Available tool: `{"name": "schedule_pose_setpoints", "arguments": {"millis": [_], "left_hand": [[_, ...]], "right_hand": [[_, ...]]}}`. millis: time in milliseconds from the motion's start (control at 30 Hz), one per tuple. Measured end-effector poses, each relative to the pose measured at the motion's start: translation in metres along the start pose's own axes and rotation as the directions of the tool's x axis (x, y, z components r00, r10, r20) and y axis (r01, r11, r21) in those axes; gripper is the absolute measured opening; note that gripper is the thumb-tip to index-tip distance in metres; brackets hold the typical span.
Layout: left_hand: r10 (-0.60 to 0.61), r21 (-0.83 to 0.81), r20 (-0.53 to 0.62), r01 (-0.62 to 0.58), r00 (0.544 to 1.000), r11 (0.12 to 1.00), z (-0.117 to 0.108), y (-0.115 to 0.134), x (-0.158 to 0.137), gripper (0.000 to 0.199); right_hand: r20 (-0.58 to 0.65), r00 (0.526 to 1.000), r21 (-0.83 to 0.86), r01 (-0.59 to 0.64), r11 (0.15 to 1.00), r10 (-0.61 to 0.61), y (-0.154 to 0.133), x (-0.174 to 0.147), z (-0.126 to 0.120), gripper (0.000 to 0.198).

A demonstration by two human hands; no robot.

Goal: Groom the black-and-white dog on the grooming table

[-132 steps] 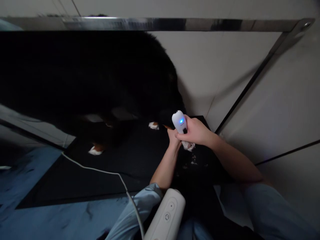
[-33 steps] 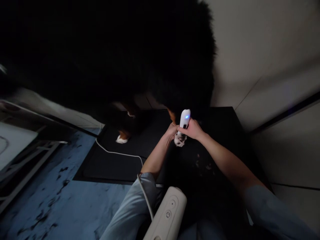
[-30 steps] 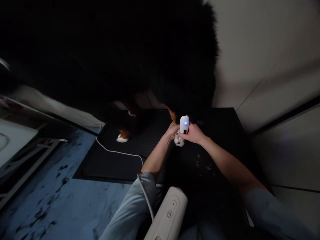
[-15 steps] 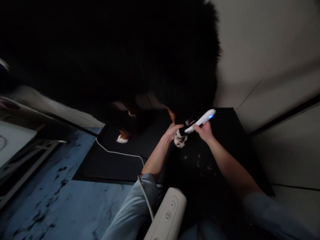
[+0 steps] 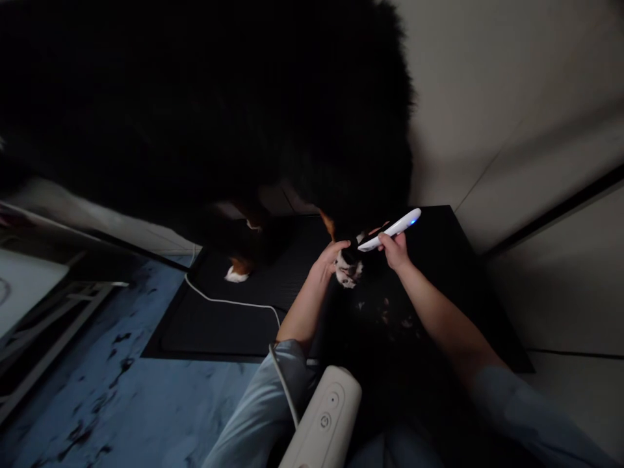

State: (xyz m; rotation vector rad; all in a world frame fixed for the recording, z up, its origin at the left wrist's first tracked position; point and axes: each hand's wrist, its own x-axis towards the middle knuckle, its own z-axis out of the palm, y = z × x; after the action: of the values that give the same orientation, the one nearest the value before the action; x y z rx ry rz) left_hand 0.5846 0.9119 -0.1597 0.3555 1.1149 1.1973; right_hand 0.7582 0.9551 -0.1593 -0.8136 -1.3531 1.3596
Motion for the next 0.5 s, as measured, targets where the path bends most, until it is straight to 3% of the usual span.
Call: {"name": "schedule_pose_setpoints", "arguments": {"millis": [167, 300, 367, 500], "left_hand": [[-0.026, -0.032, 0.043, 0.027, 0.999, 0.999, -0.003, -0.004, 0.001, 0.015], [0.009, -0.025, 0.060, -0.008, 0.998, 1.000, -0.001, -0.006, 0.002, 0.018], [-0.001, 0.005, 0.047, 0.001, 0.999, 1.000, 0.001, -0.008, 0.003, 0.015], [0.062, 0.025, -0.017, -0.062, 0.998, 0.998, 0.006, -0.012, 0.004, 0.009]], "right_hand": [[0.232, 0.972, -0.179, 0.066, 0.982, -0.022, -0.016, -0.007, 0.012, 0.022], [0.111, 0.993, -0.289, 0.082, 0.954, -0.051, -0.027, -0.008, 0.014, 0.025], [0.105, 0.993, -0.420, 0.092, 0.903, -0.052, -0.031, -0.006, 0.017, 0.028], [0.266, 0.964, -0.668, 0.165, 0.726, 0.025, -0.040, -0.013, 0.030, 0.040]]}}
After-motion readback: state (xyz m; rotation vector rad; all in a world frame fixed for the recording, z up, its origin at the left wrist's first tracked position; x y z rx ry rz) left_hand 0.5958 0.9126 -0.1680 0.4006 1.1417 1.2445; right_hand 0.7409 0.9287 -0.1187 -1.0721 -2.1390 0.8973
